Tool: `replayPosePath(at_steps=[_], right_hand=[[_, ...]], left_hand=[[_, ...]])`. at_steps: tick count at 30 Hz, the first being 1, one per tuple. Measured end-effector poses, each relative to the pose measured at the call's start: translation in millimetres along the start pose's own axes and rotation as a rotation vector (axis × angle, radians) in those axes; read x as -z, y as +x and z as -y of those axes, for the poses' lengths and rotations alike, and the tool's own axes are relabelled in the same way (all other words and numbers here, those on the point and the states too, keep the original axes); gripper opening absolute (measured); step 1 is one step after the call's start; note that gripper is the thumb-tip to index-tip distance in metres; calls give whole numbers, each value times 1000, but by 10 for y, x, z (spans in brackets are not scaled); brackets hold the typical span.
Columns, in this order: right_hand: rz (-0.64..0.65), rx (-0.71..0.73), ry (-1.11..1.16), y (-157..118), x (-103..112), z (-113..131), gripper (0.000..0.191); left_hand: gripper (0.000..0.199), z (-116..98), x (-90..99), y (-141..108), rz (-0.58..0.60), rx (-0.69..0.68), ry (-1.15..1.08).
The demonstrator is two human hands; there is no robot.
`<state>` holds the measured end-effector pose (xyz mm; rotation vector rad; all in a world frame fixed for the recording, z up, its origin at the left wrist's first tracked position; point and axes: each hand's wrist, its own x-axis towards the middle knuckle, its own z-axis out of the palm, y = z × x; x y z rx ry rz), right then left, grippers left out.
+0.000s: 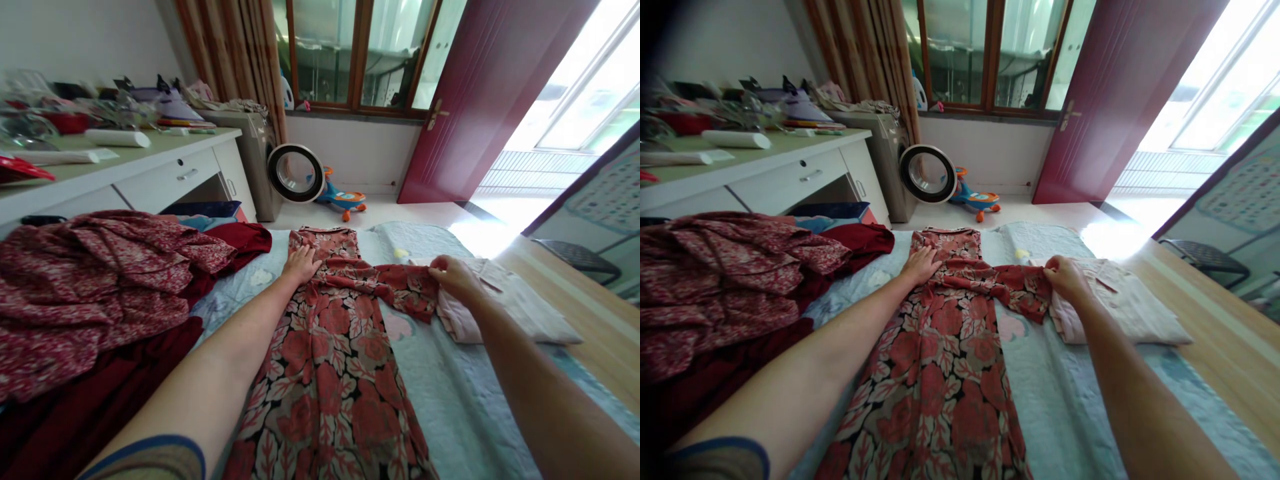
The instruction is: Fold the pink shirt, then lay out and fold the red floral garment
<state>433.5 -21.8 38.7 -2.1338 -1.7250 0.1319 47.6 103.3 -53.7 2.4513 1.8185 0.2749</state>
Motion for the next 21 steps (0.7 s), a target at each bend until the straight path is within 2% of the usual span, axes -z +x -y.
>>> replayPosePath(at_steps=[3, 5, 8, 10, 12, 15, 17, 19, 21], right_hand=[[3, 162, 112, -193, 92, -36, 18], [117, 243, 126, -349, 152, -43, 16], [354, 307, 147, -545, 227, -22, 13], [415, 298, 144, -620, 249, 18, 13], [333, 255, 83, -648, 234, 72, 19], [79, 229, -86, -622, 141, 140, 24], [-38, 240, -199, -579, 55, 155, 24], [-44, 259, -278, -534, -22, 148, 25], [28, 295, -311, -502, -72, 136, 25]], left_hand=[[64, 21, -21, -8, 49, 3, 4], [65, 21, -5, -14, 61, 5, -1], [65, 12, 20, -28, 62, 8, -1], [65, 8, 22, -37, 55, 5, 8], [67, 9, 14, -41, 51, -2, 20], [68, 15, -2, -39, 56, -7, 30], [68, 18, -9, -37, 57, -3, 31], [68, 20, -12, -36, 52, 1, 32], [67, 22, -16, -36, 46, 1, 30]])
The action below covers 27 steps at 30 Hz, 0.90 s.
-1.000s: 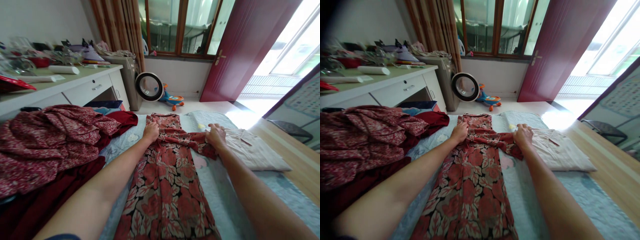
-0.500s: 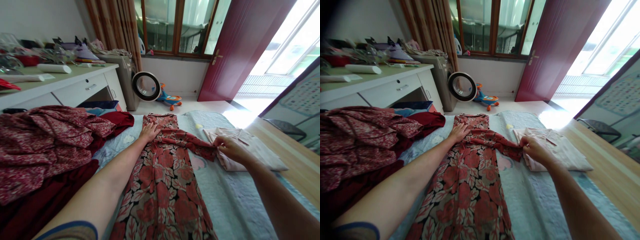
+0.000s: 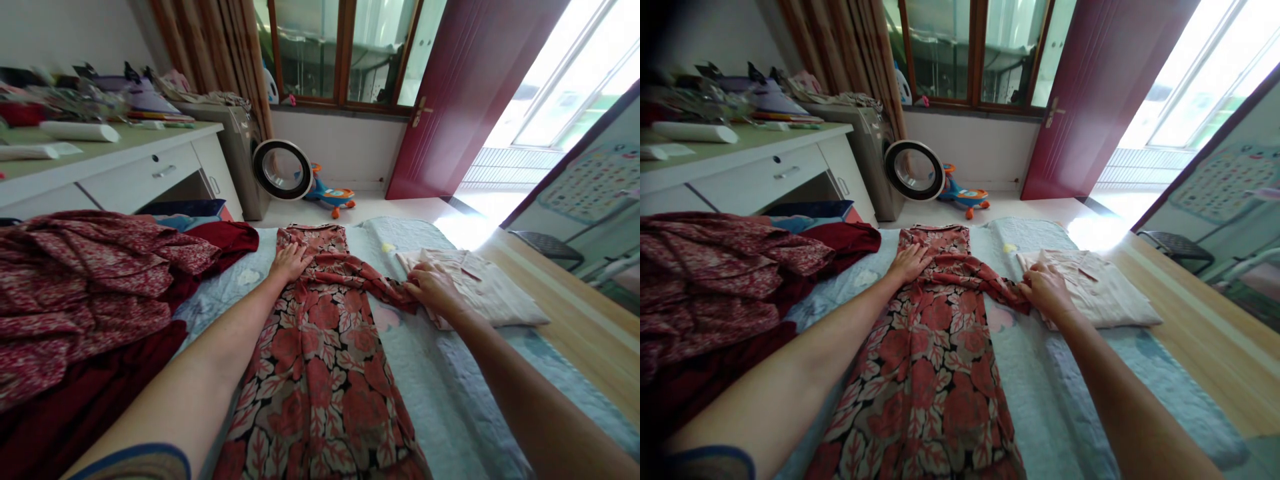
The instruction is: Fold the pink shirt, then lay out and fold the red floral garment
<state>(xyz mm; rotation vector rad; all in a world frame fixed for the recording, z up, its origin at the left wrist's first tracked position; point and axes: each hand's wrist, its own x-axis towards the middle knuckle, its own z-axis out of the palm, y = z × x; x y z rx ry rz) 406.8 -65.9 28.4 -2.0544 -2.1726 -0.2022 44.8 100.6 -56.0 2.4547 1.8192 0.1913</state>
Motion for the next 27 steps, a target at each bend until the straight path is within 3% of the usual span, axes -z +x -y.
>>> replayPosePath(at_steps=[6, 9, 21, 25, 27], right_hand=[[5, 101, 29, -3, 11, 52, 30], [39, 88, -17, -4, 46, 84, 20], [143, 91, -91, 22, 76, 160, 23], [0, 116, 138, 3, 203, 156, 19], [-44, 34, 356, -10, 287, 164, 15]], left_hand=[[64, 4, -12, 8, -8, -4, -5], [64, -2, -6, 8, -4, 0, -8], [65, -12, -16, 7, -10, 6, 0], [66, -16, -7, 6, 2, 10, 6], [66, -23, 10, -4, 11, 16, 5]])
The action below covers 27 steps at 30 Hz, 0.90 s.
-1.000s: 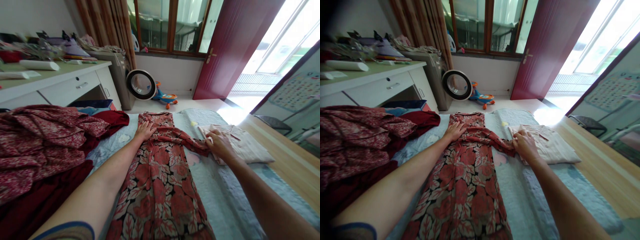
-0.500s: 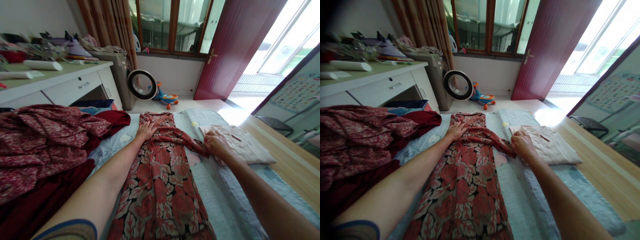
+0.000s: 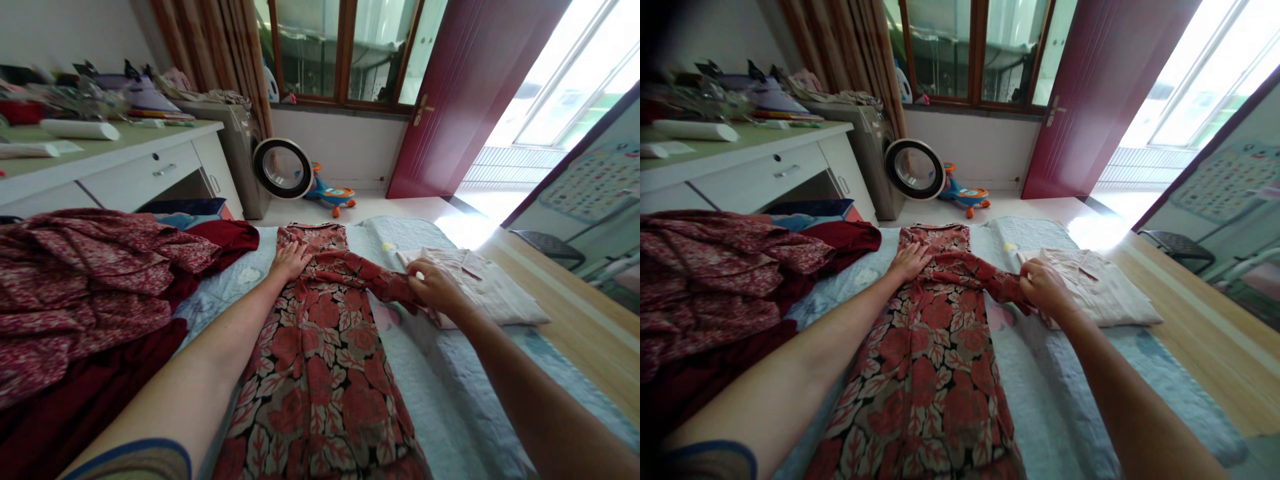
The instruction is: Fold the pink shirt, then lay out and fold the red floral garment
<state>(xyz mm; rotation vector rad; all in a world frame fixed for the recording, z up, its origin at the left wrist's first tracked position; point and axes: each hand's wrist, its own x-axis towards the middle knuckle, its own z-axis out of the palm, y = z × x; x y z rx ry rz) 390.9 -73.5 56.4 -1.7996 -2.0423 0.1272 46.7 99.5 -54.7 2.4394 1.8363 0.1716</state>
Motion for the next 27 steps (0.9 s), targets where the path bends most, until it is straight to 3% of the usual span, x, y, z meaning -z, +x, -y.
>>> replayPosePath(at_steps=[6, 9, 11, 16, 22, 27], right_hand=[[-53, -383, 837, -28, 97, 21, 23], [-52, -526, 1056, -38, 105, -29, 26], [-47, -540, 1152, -37, 121, -61, 25], [-76, -525, 1186, -3, 169, -124, 23], [-169, -662, 1012, 21, 182, -119, 30], [-210, -610, 903, 51, 138, -215, 14]], left_hand=[[68, -22, 60, -31, 19, 13, -21], [70, -25, 73, -32, 28, 15, -27], [71, -21, 72, -29, 32, 12, -34], [72, 1, 43, -11, 31, 3, -41], [72, 8, 16, -10, 15, -11, -34], [71, 6, 17, -28, 4, -11, -39]])
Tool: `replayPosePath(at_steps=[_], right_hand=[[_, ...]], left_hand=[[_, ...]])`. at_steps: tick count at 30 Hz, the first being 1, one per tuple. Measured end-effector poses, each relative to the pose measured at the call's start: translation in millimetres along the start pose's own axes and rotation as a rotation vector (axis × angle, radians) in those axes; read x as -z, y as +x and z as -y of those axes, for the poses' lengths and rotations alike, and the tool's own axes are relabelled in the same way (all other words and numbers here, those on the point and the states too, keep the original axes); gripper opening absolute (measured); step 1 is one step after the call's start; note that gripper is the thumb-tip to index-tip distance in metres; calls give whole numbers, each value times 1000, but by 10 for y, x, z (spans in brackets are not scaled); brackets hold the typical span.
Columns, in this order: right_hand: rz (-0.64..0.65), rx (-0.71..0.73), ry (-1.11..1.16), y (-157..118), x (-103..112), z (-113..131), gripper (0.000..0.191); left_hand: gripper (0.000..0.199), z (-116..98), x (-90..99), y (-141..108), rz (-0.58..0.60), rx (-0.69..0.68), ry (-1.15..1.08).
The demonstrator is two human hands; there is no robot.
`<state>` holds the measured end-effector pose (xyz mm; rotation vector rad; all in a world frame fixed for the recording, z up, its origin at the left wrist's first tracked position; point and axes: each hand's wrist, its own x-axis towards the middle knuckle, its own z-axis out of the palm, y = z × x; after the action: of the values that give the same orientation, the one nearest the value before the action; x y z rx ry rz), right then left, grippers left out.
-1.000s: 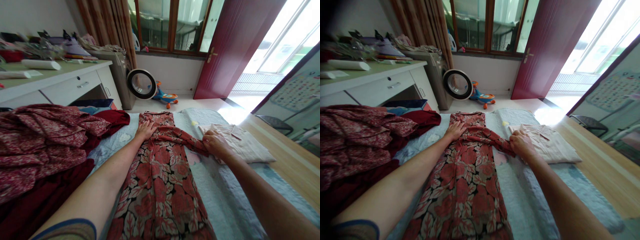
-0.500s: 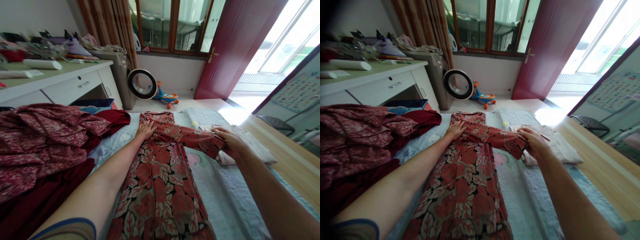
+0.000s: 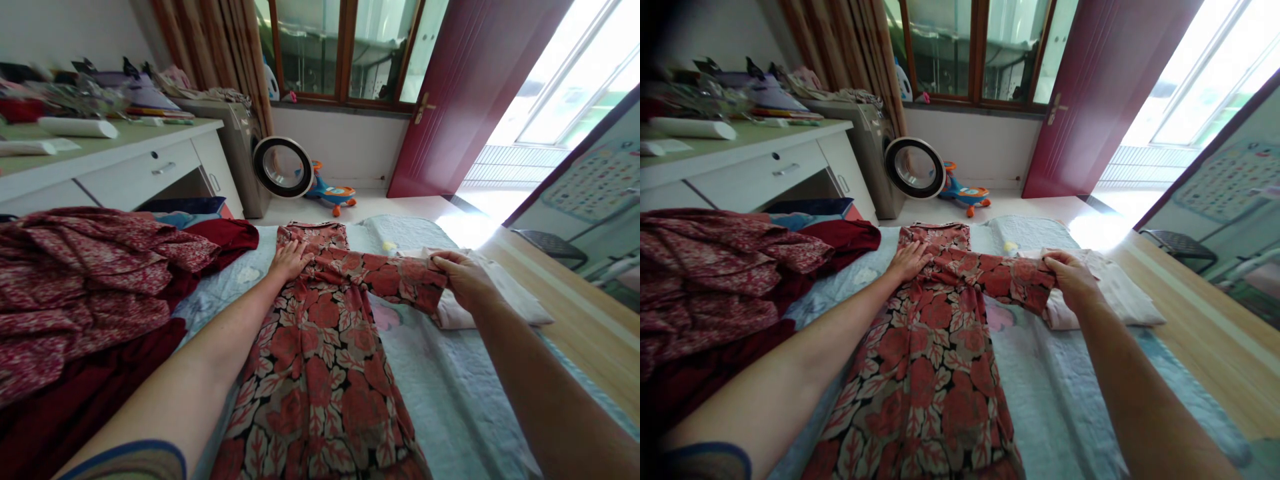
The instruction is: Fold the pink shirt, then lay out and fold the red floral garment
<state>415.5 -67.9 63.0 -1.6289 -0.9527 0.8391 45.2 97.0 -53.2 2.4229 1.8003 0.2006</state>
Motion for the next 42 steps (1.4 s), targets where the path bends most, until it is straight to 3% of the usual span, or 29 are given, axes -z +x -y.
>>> replayPosePath(at_steps=[4, 6, 9, 12, 14, 19, 23, 26, 30, 33, 36, 39, 42], right_hand=[[-163, 117, -653, 210, 58, -139, 18], [-146, 197, -956, 301, 73, -210, 18], [-142, 301, -1125, 361, 80, -271, 23], [-205, 444, -1139, 338, 70, -270, 31], [-149, 494, -1169, 303, 43, -257, 33], [32, 400, -1307, 242, -58, -233, 27], [32, 477, -1268, 213, -86, -180, 18], [27, 486, -1013, 164, -84, -91, 13], [101, 246, -335, 118, -89, 28, 12], [28, 90, -23, 193, -71, 17, 19], [-146, 28, -325, 358, -5, -114, 18], [-234, 120, -805, 485, 71, -273, 19], [-246, 248, -1000, 439, 93, -322, 26]], left_hand=[[72, 4, 8, 3, 13, 0, -2], [72, 6, 7, 7, 19, 2, 4], [71, 11, 1, 9, 20, 5, 5], [71, 13, -3, 5, 16, 5, 6], [71, 10, -1, 1, 13, 6, 8], [70, -7, 20, -13, 14, 5, 5], [70, -11, 23, -14, 16, 9, 6], [70, -2, 9, -4, 3, 3, 6], [71, 10, -6, 5, -1, -4, 5], [71, 14, -10, 6, -6, -11, 3], [72, 20, -17, 10, -1, -16, -10], [73, 21, -22, 14, 1, -13, -10], [73, 12, -19, 11, 10, -1, 3]])
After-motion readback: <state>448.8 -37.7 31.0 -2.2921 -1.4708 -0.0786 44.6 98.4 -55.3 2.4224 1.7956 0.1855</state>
